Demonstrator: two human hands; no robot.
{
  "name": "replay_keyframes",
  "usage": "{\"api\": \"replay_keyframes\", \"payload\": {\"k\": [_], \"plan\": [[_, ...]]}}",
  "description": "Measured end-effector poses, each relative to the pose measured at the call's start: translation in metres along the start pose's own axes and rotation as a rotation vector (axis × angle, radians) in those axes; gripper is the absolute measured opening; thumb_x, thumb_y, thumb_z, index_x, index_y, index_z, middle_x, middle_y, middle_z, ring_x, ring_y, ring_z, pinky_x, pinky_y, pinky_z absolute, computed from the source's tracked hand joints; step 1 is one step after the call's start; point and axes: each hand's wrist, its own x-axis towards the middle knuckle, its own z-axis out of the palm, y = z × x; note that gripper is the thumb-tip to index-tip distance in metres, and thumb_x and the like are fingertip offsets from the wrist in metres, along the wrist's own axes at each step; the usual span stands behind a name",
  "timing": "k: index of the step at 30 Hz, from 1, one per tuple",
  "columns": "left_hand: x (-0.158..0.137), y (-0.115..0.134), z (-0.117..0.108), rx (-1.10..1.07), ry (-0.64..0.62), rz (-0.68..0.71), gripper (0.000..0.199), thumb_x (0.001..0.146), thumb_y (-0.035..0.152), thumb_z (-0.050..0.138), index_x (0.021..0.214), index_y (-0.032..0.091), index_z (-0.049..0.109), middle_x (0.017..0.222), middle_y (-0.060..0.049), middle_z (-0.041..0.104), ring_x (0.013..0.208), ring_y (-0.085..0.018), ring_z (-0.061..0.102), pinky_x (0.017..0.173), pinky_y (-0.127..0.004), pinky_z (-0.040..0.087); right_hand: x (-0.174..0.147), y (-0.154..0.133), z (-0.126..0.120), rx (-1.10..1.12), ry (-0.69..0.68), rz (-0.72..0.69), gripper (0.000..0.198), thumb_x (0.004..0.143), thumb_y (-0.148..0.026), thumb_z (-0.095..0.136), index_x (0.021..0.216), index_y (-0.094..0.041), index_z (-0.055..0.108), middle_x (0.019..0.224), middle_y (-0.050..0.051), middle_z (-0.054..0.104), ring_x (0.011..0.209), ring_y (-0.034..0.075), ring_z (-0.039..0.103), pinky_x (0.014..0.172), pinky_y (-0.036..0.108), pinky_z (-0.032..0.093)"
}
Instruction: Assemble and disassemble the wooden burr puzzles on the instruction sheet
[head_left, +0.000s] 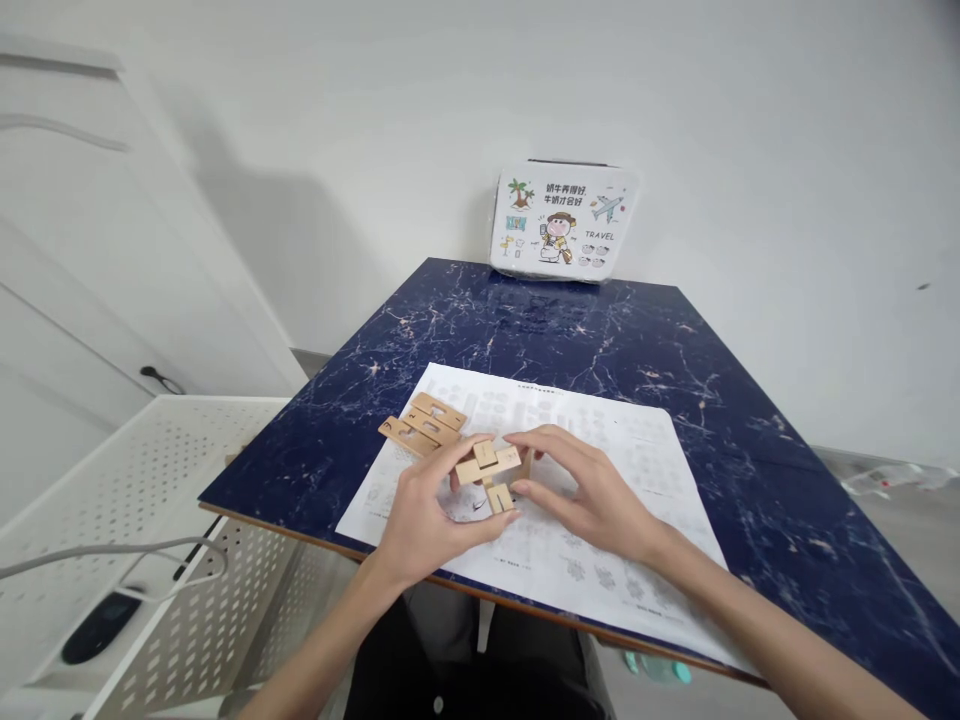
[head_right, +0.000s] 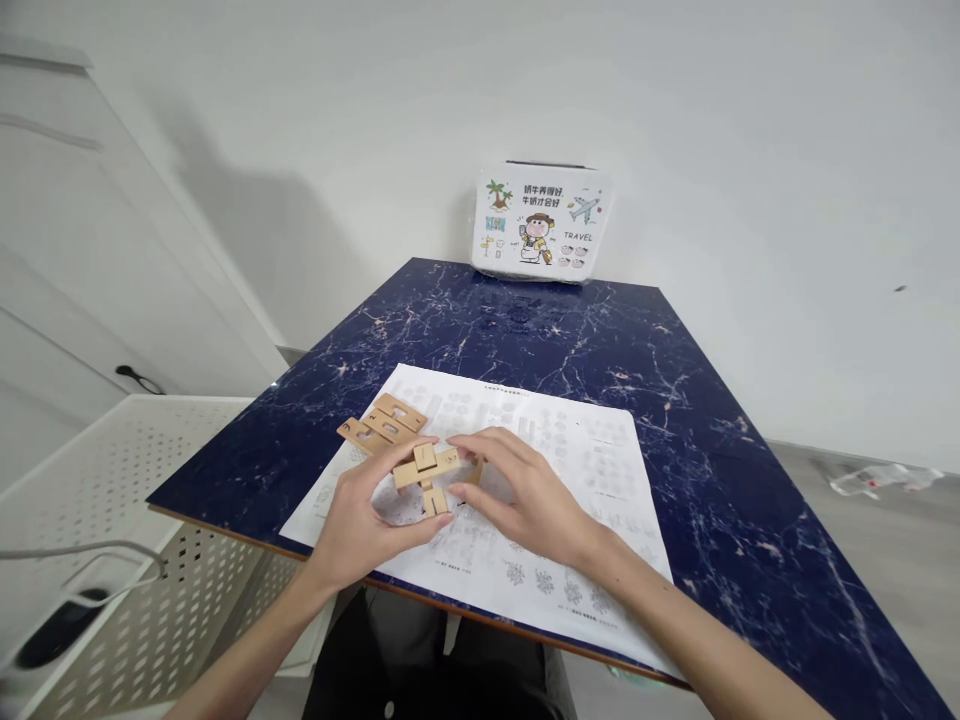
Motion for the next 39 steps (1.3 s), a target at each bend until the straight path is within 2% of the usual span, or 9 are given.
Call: {"api": "replay_keyframes", "payload": {"k": [6, 13, 18, 22, 24, 27, 29, 35, 39], "plan": [[0.000, 0.001, -0.003, -0.023, -0.094, 0.025, 0.067, 0.073, 0.032, 0.091, 0.135, 0.026, 0.065, 0.125, -0.006, 0.078, 0.113, -0.030, 0.074, 0.101, -0.042, 0.059, -0.003, -0.002, 0.004, 0.029, -0.002, 0.025, 0.020, 0.109, -0.037, 0.055, 0.126, -0.030, 0.061, 0.107, 0.006, 0.071, 0.093, 0.025, 0.068, 0.086, 0.042, 0.057], [0.002, 0.003, -0.004, -0.047, -0.110, 0.011, 0.065, 0.072, 0.029, 0.092, 0.132, 0.026, 0.066, 0.124, -0.005, 0.078, 0.111, -0.029, 0.074, 0.095, -0.039, 0.060, 0.000, -0.005, 0.002, 0.061, -0.036, 0.029, 0.016, 0.109, -0.037, 0.054, 0.122, -0.029, 0.061, 0.105, 0.006, 0.071, 0.093, 0.024, 0.068, 0.084, 0.040, 0.057], [0.003, 0.001, -0.003, -0.038, -0.030, -0.072, 0.063, 0.073, 0.034, 0.090, 0.132, 0.024, 0.068, 0.125, -0.008, 0.078, 0.102, -0.029, 0.076, 0.079, -0.035, 0.063, 0.001, 0.006, 0.000, 0.010, -0.008, 0.086, 0.040, 0.104, -0.044, 0.062, 0.140, -0.032, 0.050, 0.125, 0.009, 0.066, 0.110, 0.028, 0.066, 0.098, 0.050, 0.056], [0.004, -0.003, -0.002, -0.024, 0.028, -0.137, 0.062, 0.075, 0.036, 0.089, 0.132, 0.024, 0.068, 0.126, -0.008, 0.078, 0.093, -0.026, 0.076, 0.073, -0.033, 0.062, -0.002, 0.017, 0.001, -0.170, -0.038, 0.110, 0.065, 0.093, -0.050, 0.075, 0.148, -0.033, 0.044, 0.147, 0.013, 0.053, 0.135, 0.037, 0.052, 0.109, 0.061, 0.050], [0.004, -0.003, -0.001, -0.027, 0.033, -0.145, 0.062, 0.075, 0.036, 0.088, 0.132, 0.024, 0.068, 0.126, -0.008, 0.078, 0.093, -0.026, 0.076, 0.073, -0.032, 0.062, -0.002, 0.020, 0.003, -0.229, -0.075, 0.125, 0.067, 0.087, -0.050, 0.081, 0.144, -0.030, 0.051, 0.143, 0.014, 0.056, 0.134, 0.039, 0.053, 0.108, 0.061, 0.051], [0.003, -0.003, -0.001, -0.030, 0.036, -0.143, 0.064, 0.075, 0.035, 0.089, 0.134, 0.023, 0.067, 0.130, -0.009, 0.076, 0.097, -0.027, 0.076, 0.075, -0.033, 0.063, -0.001, 0.019, 0.003, -0.222, -0.084, 0.158, 0.053, 0.085, -0.041, 0.083, 0.131, -0.025, 0.061, 0.128, 0.013, 0.065, 0.123, 0.037, 0.060, 0.105, 0.060, 0.052], [0.003, -0.002, -0.001, -0.027, 0.040, -0.135, 0.065, 0.076, 0.035, 0.089, 0.135, 0.024, 0.066, 0.134, -0.010, 0.074, 0.105, -0.029, 0.076, 0.078, -0.034, 0.063, 0.002, 0.015, 0.000, -0.084, -0.054, 0.229, 0.048, 0.085, -0.036, 0.082, 0.127, -0.025, 0.063, 0.124, 0.012, 0.068, 0.117, 0.034, 0.064, 0.104, 0.058, 0.053], [0.000, -0.002, 0.000, 0.019, 0.046, 0.012, 0.067, 0.076, 0.031, 0.090, 0.137, 0.027, 0.063, 0.138, -0.008, 0.072, 0.126, -0.031, 0.069, 0.105, -0.042, 0.058, 0.007, 0.002, -0.007, 0.774, -0.162, 0.521, 0.047, 0.086, -0.045, 0.084, 0.126, -0.026, 0.069, 0.133, 0.010, 0.071, 0.124, 0.029, 0.067, 0.112, 0.052, 0.050], [-0.001, -0.002, 0.000, 0.050, 0.043, 0.104, 0.066, 0.076, 0.030, 0.092, 0.135, 0.026, 0.063, 0.134, -0.008, 0.073, 0.124, -0.029, 0.069, 0.110, -0.042, 0.055, 0.005, -0.002, 0.002, 0.958, -0.167, 0.557, 0.055, 0.080, -0.052, 0.088, 0.124, -0.023, 0.073, 0.132, 0.011, 0.072, 0.124, 0.030, 0.068, 0.116, 0.052, 0.048]]}}
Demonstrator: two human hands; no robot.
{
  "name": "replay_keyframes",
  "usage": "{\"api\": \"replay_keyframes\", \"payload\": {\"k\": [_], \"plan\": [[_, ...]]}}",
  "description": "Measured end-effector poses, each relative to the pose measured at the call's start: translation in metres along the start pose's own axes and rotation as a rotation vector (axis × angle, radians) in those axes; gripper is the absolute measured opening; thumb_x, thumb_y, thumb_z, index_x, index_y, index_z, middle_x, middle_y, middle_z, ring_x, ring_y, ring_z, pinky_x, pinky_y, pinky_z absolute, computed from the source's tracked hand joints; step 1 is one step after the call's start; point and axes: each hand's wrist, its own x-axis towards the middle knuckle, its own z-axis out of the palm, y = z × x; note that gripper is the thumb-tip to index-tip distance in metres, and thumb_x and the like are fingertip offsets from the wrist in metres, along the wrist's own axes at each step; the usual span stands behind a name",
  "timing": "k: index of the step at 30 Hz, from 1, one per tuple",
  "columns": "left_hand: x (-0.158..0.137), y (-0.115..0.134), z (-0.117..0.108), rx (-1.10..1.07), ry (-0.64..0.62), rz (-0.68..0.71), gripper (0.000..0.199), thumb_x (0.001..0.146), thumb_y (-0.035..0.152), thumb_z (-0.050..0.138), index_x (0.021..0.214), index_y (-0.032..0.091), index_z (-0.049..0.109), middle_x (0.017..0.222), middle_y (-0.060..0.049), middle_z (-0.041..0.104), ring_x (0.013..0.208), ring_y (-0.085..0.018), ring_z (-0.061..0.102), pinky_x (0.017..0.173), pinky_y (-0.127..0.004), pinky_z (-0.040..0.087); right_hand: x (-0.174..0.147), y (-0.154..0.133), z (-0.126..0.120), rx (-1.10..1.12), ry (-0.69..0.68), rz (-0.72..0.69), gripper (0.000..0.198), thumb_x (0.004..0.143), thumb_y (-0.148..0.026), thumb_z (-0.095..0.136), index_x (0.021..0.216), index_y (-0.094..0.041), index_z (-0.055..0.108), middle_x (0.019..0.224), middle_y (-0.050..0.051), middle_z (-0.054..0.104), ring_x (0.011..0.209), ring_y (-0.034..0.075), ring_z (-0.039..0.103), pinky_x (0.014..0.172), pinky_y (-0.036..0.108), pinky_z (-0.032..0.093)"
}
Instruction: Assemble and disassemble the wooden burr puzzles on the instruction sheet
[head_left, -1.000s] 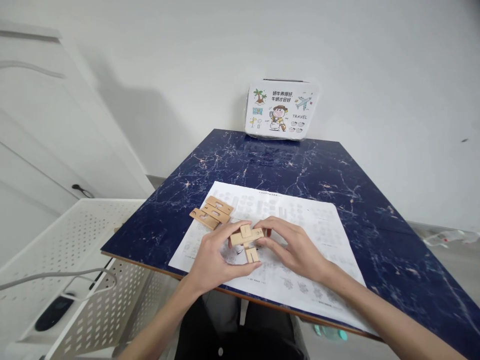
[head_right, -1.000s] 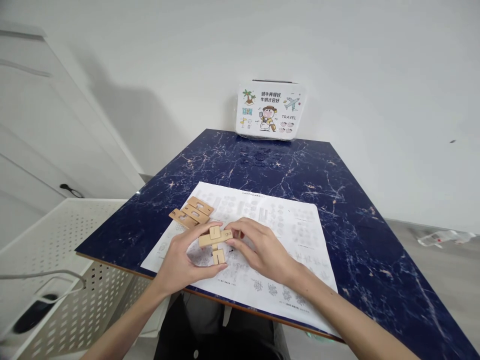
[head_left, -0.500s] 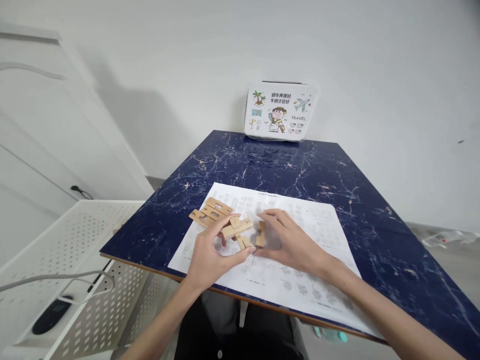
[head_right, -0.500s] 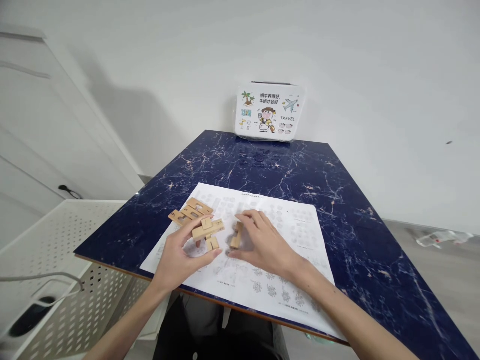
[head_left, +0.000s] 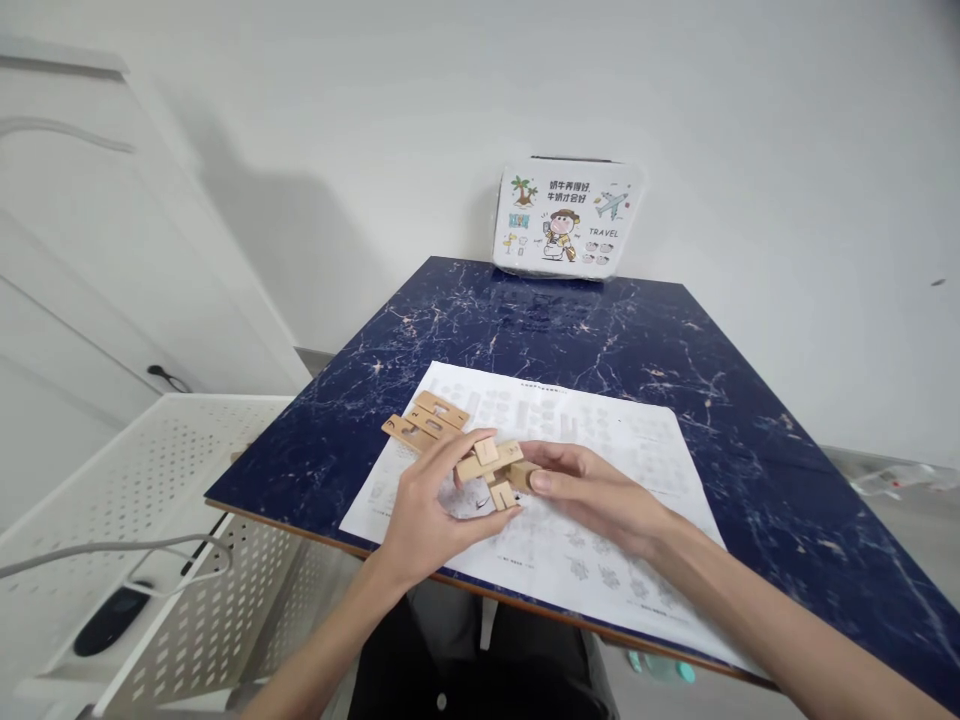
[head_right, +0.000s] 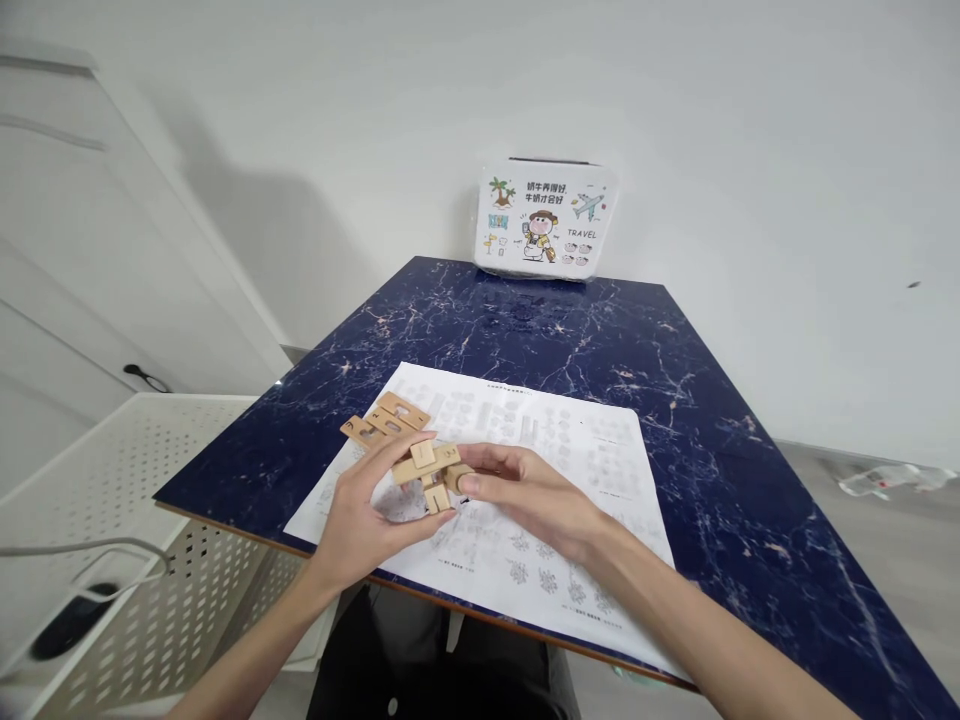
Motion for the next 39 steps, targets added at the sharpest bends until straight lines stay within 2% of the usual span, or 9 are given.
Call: {"api": "replay_keyframes", "payload": {"k": [7, 11, 14, 18, 23, 28, 30, 35, 39], "plan": [[-0.0009, -0.0026, 0.0015, 0.047, 0.019, 0.065, 0.066, 0.077, 0.027, 0.091, 0.136, 0.026, 0.063, 0.130, -0.007, 0.073, 0.120, -0.027, 0.071, 0.106, -0.039, 0.057, -0.0002, 0.0033, 0.0032, 0.089, 0.014, 0.009, 0.050, 0.080, -0.045, 0.091, 0.122, -0.022, 0.076, 0.128, 0.011, 0.074, 0.121, 0.028, 0.068, 0.116, 0.048, 0.046], [-0.0006, -0.0056, 0.0043, 0.061, 0.009, 0.083, 0.064, 0.078, 0.025, 0.089, 0.137, 0.025, 0.062, 0.127, -0.007, 0.072, 0.116, -0.026, 0.071, 0.103, -0.037, 0.058, -0.0010, 0.0017, 0.0033, 0.038, 0.053, -0.006, 0.048, 0.080, -0.046, 0.091, 0.120, -0.024, 0.078, 0.125, 0.010, 0.076, 0.120, 0.028, 0.069, 0.114, 0.048, 0.047], [-0.0006, -0.0076, 0.0064, 0.047, -0.047, 0.111, 0.064, 0.080, 0.024, 0.089, 0.138, 0.026, 0.061, 0.123, -0.006, 0.071, 0.114, -0.024, 0.070, 0.102, -0.035, 0.057, -0.0013, 0.0016, 0.0037, -0.004, 0.065, -0.005, 0.047, 0.082, -0.047, 0.089, 0.121, -0.025, 0.077, 0.125, 0.009, 0.076, 0.120, 0.028, 0.068, 0.112, 0.048, 0.048], [-0.0010, -0.0073, 0.0073, 0.026, -0.063, 0.141, 0.064, 0.082, 0.025, 0.088, 0.139, 0.026, 0.061, 0.117, -0.005, 0.069, 0.110, -0.023, 0.069, 0.100, -0.035, 0.057, -0.0020, 0.0007, 0.0038, -0.037, 0.024, -0.017, 0.047, 0.083, -0.048, 0.087, 0.122, -0.024, 0.077, 0.122, 0.009, 0.076, 0.115, 0.027, 0.069, 0.107, 0.046, 0.050], [-0.0006, -0.0066, 0.0063, 0.019, -0.076, 0.121, 0.064, 0.078, 0.026, 0.090, 0.136, 0.026, 0.063, 0.125, -0.007, 0.066, 0.117, -0.025, 0.066, 0.104, -0.036, 0.055, -0.0028, 0.0009, 0.0029, -0.044, 0.020, 0.023, 0.046, 0.084, -0.051, 0.086, 0.117, -0.021, 0.078, 0.114, 0.009, 0.077, 0.109, 0.025, 0.069, 0.105, 0.042, 0.050], [-0.0013, -0.0090, 0.0076, -0.006, -0.129, 0.111, 0.062, 0.081, 0.026, 0.088, 0.138, 0.026, 0.061, 0.115, -0.004, 0.070, 0.105, -0.022, 0.070, 0.094, -0.032, 0.057, -0.0026, 0.0035, 0.0059, -0.061, -0.029, 0.009, 0.039, 0.086, -0.048, 0.085, 0.112, -0.019, 0.077, 0.110, 0.008, 0.077, 0.106, 0.024, 0.069, 0.099, 0.040, 0.052], [-0.0016, -0.0095, 0.0079, -0.012, -0.137, 0.108, 0.062, 0.081, 0.025, 0.088, 0.138, 0.025, 0.062, 0.115, -0.004, 0.070, 0.105, -0.022, 0.070, 0.095, -0.032, 0.057, -0.0028, 0.0031, 0.0077, -0.080, -0.044, -0.006, 0.039, 0.088, -0.049, 0.083, 0.113, -0.020, 0.076, 0.111, 0.008, 0.077, 0.105, 0.024, 0.070, 0.098, 0.040, 0.053], [0.0001, -0.0060, 0.0048, -0.033, -0.116, 0.060, 0.068, 0.078, 0.026, 0.091, 0.138, 0.027, 0.061, 0.125, -0.004, 0.072, 0.115, -0.024, 0.070, 0.103, -0.034, 0.055, -0.0058, -0.0016, 0.0108, -0.275, -0.030, -0.136, 0.048, 0.099, -0.055, 0.067, 0.137, -0.026, 0.062, 0.124, 0.009, 0.073, 0.115, 0.026, 0.069, 0.098, 0.041, 0.055], [0.0017, -0.0017, 0.0004, -0.057, -0.111, 0.000, 0.066, 0.075, 0.027, 0.092, 0.135, 0.028, 0.063, 0.126, -0.004, 0.074, 0.116, -0.026, 0.071, 0.104, -0.037, 0.055, -0.0083, -0.0002, 0.0113, -0.589, 0.097, -0.286, 0.030, 0.110, -0.046, 0.049, 0.132, -0.027, 0.057, 0.120, 0.008, 0.072, 0.110, 0.024, 0.069, 0.095, 0.040, 0.054]]}}
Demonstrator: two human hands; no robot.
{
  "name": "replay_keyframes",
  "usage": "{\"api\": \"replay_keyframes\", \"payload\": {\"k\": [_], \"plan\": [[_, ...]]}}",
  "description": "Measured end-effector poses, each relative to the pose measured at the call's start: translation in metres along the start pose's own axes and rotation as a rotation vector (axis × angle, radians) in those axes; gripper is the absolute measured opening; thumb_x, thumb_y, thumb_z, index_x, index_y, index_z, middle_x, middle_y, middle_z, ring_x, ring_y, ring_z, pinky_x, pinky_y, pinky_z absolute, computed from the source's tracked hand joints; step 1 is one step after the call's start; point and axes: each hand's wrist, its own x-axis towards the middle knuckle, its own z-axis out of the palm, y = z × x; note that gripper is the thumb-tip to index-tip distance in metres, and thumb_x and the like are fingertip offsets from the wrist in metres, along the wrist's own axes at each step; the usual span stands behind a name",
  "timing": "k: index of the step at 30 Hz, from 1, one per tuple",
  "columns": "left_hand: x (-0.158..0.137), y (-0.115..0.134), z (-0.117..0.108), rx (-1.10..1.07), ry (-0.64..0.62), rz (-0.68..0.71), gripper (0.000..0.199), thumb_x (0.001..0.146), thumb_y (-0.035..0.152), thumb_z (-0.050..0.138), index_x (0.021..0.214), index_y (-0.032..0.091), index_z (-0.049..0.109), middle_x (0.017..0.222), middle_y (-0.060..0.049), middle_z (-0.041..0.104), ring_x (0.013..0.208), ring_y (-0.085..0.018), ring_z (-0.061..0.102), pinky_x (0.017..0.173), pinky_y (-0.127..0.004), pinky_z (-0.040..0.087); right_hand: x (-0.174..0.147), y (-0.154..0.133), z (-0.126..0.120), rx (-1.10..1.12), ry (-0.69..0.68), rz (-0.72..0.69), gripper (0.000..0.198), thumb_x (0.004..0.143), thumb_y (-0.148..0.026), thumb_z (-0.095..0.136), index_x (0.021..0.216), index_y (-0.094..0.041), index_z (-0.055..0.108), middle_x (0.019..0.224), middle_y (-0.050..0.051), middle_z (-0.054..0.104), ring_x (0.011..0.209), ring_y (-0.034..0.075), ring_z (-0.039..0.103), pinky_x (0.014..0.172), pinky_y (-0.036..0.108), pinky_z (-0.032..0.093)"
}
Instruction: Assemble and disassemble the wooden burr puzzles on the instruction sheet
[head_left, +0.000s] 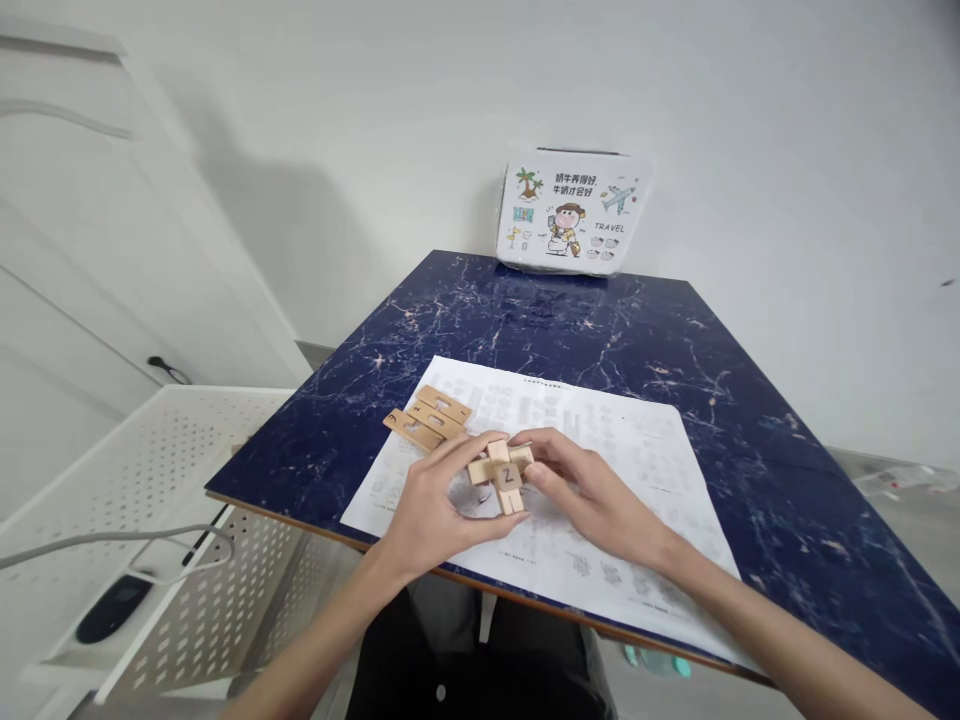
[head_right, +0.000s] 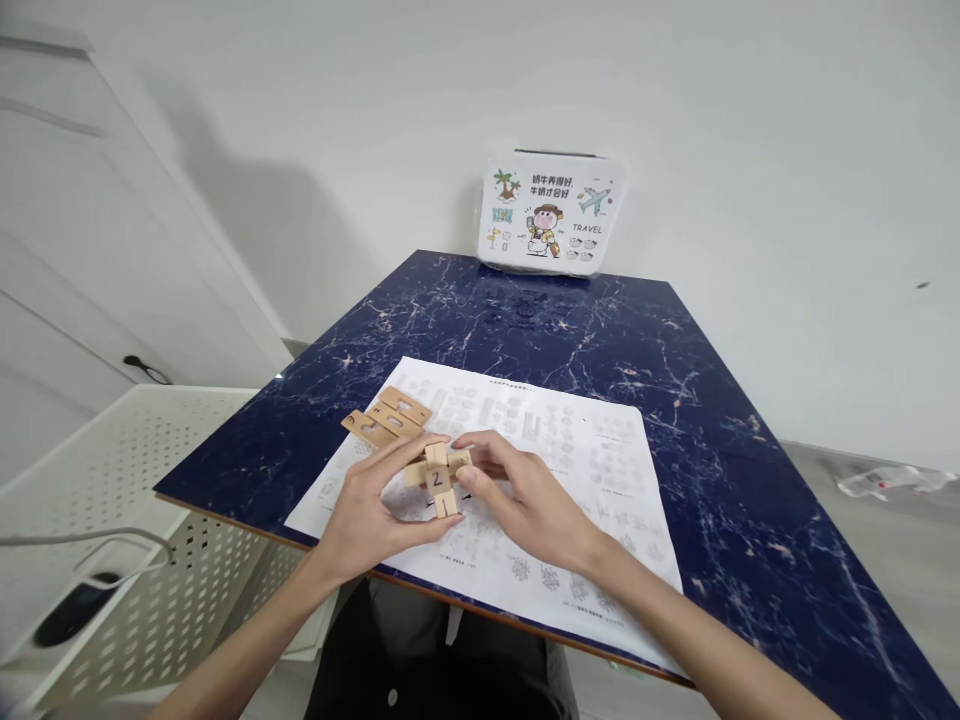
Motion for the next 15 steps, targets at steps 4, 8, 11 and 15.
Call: {"api": "replay_keyframes", "payload": {"k": [4, 8, 11, 15], "plan": [[-0.0008, 0.0007, -0.0026, -0.016, -0.059, 0.016, 0.069, 0.075, 0.028, 0.092, 0.137, 0.029, 0.061, 0.128, -0.004, 0.074, 0.118, -0.026, 0.070, 0.104, -0.037, 0.055, -0.0004, 0.0031, 0.0018, -0.285, 0.073, -0.158, 0.023, 0.111, -0.042, 0.044, 0.110, -0.024, 0.059, 0.105, 0.006, 0.068, 0.093, 0.022, 0.065, 0.084, 0.036, 0.050], [-0.0016, 0.0001, -0.0030, -0.014, -0.068, 0.026, 0.069, 0.075, 0.030, 0.092, 0.137, 0.028, 0.061, 0.126, -0.004, 0.074, 0.116, -0.026, 0.071, 0.101, -0.035, 0.056, 0.0007, 0.0002, 0.0023, -0.227, 0.021, -0.084, 0.033, 0.112, -0.047, 0.041, 0.096, -0.023, 0.057, 0.087, 0.002, 0.064, 0.079, 0.019, 0.061, 0.074, 0.032, 0.046], [-0.0017, 0.0006, -0.0027, 0.006, -0.068, 0.042, 0.066, 0.076, 0.029, 0.091, 0.135, 0.027, 0.063, 0.122, -0.005, 0.074, 0.112, -0.026, 0.071, 0.098, -0.035, 0.057, 0.0011, -0.0040, 0.0022, -0.146, -0.015, 0.008, 0.043, 0.112, -0.054, 0.038, 0.087, -0.023, 0.055, 0.081, 0.001, 0.062, 0.073, 0.019, 0.058, 0.070, 0.031, 0.044], [-0.0016, 0.0002, -0.0024, 0.021, -0.068, 0.055, 0.064, 0.076, 0.029, 0.091, 0.134, 0.026, 0.064, 0.118, -0.005, 0.074, 0.108, -0.027, 0.072, 0.095, -0.036, 0.058, 0.0015, -0.0053, 0.0012, -0.100, -0.047, 0.086, 0.052, 0.110, -0.062, 0.036, 0.078, -0.023, 0.050, 0.075, 0.000, 0.058, 0.069, 0.018, 0.054, 0.069, 0.031, 0.042]]}}
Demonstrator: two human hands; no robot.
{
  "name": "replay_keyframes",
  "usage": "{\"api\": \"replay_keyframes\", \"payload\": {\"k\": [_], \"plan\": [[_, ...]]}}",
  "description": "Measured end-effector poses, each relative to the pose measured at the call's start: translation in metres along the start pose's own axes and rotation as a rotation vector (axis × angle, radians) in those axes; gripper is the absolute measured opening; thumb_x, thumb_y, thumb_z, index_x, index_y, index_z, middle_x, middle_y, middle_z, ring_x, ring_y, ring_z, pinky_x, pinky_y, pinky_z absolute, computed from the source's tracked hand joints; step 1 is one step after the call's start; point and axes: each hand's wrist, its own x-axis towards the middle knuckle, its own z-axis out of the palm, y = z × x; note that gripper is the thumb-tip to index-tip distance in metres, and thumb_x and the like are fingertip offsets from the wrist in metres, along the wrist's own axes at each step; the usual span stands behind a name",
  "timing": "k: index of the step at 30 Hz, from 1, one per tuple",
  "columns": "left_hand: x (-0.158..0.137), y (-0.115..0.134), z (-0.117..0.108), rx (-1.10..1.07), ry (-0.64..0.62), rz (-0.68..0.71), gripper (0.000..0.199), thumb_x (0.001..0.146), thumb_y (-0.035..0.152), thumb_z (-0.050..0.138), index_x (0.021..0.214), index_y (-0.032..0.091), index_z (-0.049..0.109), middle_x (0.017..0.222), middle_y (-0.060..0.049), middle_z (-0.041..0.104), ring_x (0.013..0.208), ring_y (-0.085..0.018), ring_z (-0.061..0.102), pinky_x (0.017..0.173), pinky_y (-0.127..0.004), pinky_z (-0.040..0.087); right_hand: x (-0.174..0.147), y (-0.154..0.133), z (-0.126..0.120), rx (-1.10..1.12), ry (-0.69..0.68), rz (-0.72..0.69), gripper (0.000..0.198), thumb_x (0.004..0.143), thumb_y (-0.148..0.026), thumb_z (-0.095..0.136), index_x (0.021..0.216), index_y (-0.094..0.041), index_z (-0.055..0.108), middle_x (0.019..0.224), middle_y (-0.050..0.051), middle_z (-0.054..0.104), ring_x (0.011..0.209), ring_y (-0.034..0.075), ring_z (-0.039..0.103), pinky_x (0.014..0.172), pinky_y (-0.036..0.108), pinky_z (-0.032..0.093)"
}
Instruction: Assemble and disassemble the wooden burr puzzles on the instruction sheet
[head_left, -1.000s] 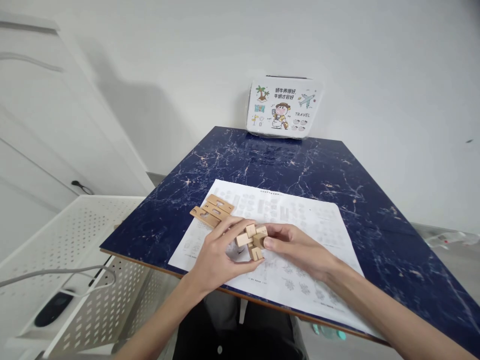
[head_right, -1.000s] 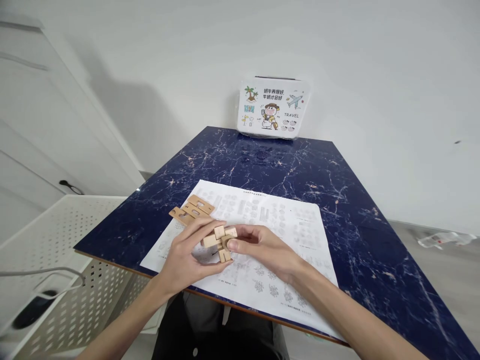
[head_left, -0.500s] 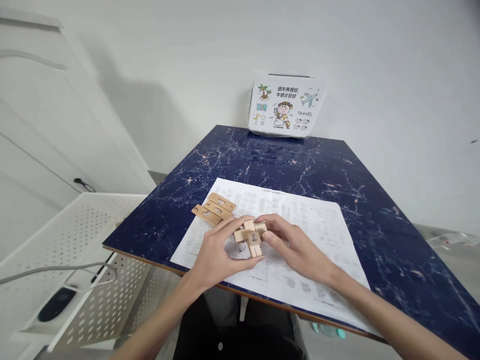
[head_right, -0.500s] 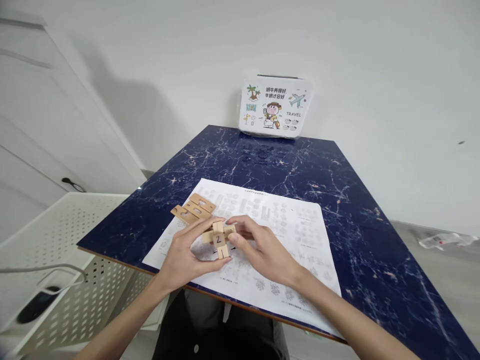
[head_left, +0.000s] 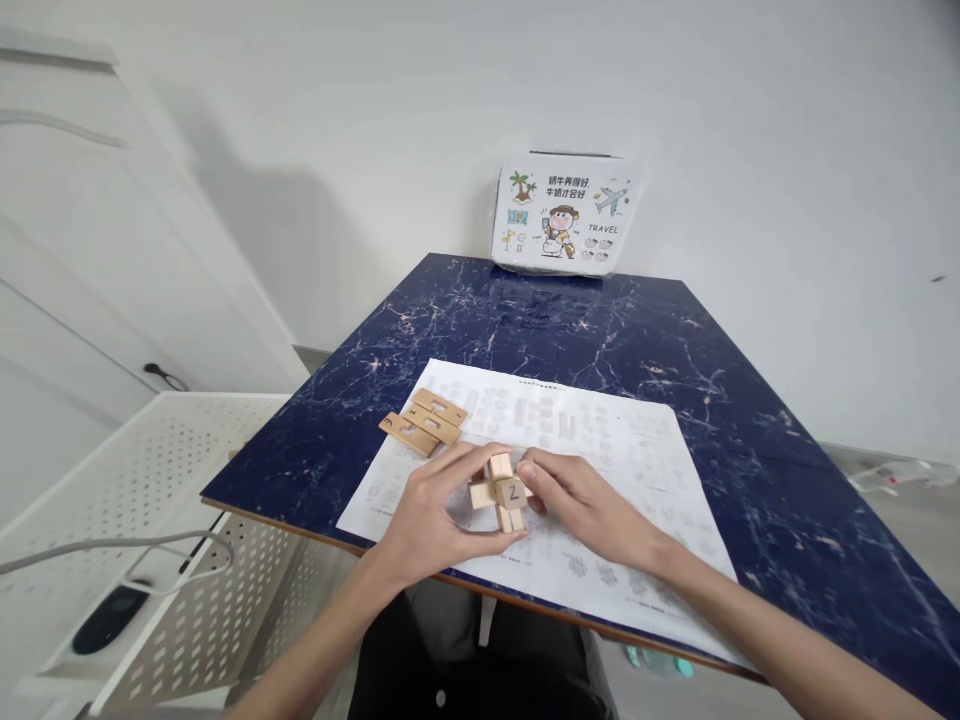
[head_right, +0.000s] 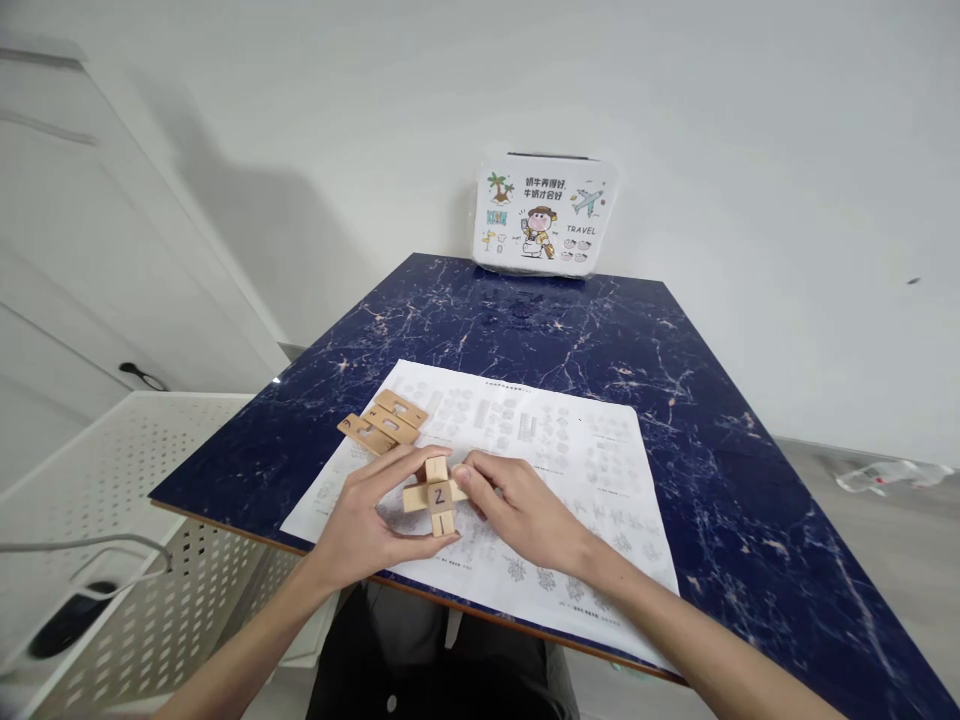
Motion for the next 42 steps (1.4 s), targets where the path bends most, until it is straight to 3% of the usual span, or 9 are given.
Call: {"api": "replay_keyframes", "payload": {"k": [5, 9, 16, 21, 29, 33, 35, 38, 42], "plan": [[0.001, -0.002, 0.003, 0.008, -0.004, -0.039, 0.071, 0.079, 0.029, 0.090, 0.142, 0.030, 0.059, 0.131, -0.006, 0.071, 0.120, -0.027, 0.069, 0.106, -0.039, 0.055, 0.003, 0.006, 0.001, 0.069, 0.008, 0.049, 0.053, 0.107, -0.066, 0.040, 0.079, -0.024, 0.052, 0.070, -0.001, 0.058, 0.065, 0.017, 0.054, 0.066, 0.030, 0.042], [0.002, -0.004, 0.004, 0.065, 0.022, -0.112, 0.092, 0.078, 0.040, 0.091, 0.156, 0.033, 0.044, 0.147, -0.009, 0.062, 0.123, -0.029, 0.065, 0.110, -0.045, 0.053, 0.008, 0.009, -0.008, 0.021, 0.079, 0.054, 0.050, 0.108, -0.064, 0.039, 0.085, -0.023, 0.057, 0.067, -0.001, 0.058, 0.061, 0.017, 0.052, 0.062, 0.029, 0.041], [-0.003, -0.041, -0.033, 0.470, 0.105, -0.162, 0.070, 0.090, 0.046, 0.077, 0.151, 0.027, 0.047, 0.152, -0.014, 0.051, 0.142, -0.038, 0.046, 0.119, -0.060, 0.039, -0.008, 0.029, -0.081, -0.474, 0.484, 0.147, 0.051, 0.105, -0.066, 0.042, 0.098, -0.022, 0.066, 0.074, 0.005, 0.071, 0.054, 0.019, 0.059, 0.053, 0.031, 0.040], [-0.002, -0.075, -0.064, 0.643, -0.023, -0.191, 0.080, 0.094, 0.066, 0.063, 0.158, 0.023, 0.041, 0.166, -0.017, 0.039, 0.157, -0.042, 0.028, 0.126, -0.064, 0.027, -0.039, 0.075, -0.117, -0.754, 0.674, 0.214, 0.053, 0.100, -0.069, 0.043, 0.103, -0.022, 0.065, 0.095, 0.014, 0.079, 0.082, 0.034, 0.075, 0.064, 0.039, 0.050], [0.002, -0.102, -0.068, 0.684, -0.272, -0.190, 0.086, 0.103, 0.069, 0.039, 0.169, 0.016, 0.020, 0.175, -0.019, 0.020, 0.162, -0.041, 0.015, 0.129, -0.064, 0.018, -0.063, 0.093, -0.117, -0.949, 0.708, 0.283, 0.051, 0.102, -0.068, 0.043, 0.106, -0.022, 0.064, 0.099, 0.012, 0.077, 0.084, 0.032, 0.073, 0.057, 0.035, 0.046], [-0.002, -0.107, -0.061, 0.693, -0.273, -0.121, 0.086, 0.104, 0.065, 0.042, 0.170, 0.018, 0.013, 0.176, -0.018, 0.016, 0.163, -0.039, 0.013, 0.130, -0.063, 0.017, -0.062, 0.068, -0.101, -0.997, 0.833, 0.110, 0.051, 0.103, -0.063, 0.047, 0.125, -0.019, 0.061, 0.120, 0.019, 0.069, 0.108, 0.038, 0.068, 0.072, 0.044, 0.056], [-0.004, -0.103, -0.057, 0.686, -0.268, -0.102, 0.089, 0.103, 0.066, 0.045, 0.171, 0.019, 0.012, 0.176, -0.018, 0.016, 0.163, -0.040, 0.012, 0.130, -0.063, 0.016, -0.053, 0.049, -0.080, -0.888, 0.712, -0.055, 0.040, 0.106, -0.052, 0.049, 0.127, -0.019, 0.060, 0.123, 0.020, 0.067, 0.110, 0.037, 0.067, 0.085, 0.049, 0.058], [-0.004, -0.092, -0.054, 0.647, -0.284, -0.129, 0.091, 0.103, 0.066, 0.046, 0.171, 0.020, 0.006, 0.177, -0.018, 0.015, 0.163, -0.040, 0.012, 0.130, -0.062, 0.017, -0.025, 0.025, -0.038, -0.678, 0.361, -0.180, 0.029, 0.106, -0.041, 0.054, 0.129, -0.023, 0.058, 0.124, 0.017, 0.067, 0.111, 0.034, 0.067, 0.091, 0.051, 0.059], [-0.012, -0.081, -0.056, 0.598, -0.219, -0.151, 0.088, 0.105, 0.062, 0.046, 0.171, 0.022, 0.003, 0.177, -0.016, 0.018, 0.164, -0.036, 0.014, 0.131, -0.059, 0.020, 0.028, 0.014, 0.011, -0.637, 0.126, -0.348, 0.037, 0.103, -0.024, 0.055, 0.140, -0.024, 0.054, 0.141, 0.016, 0.059, 0.129, 0.036, 0.058, 0.105, 0.056, 0.054]]}}
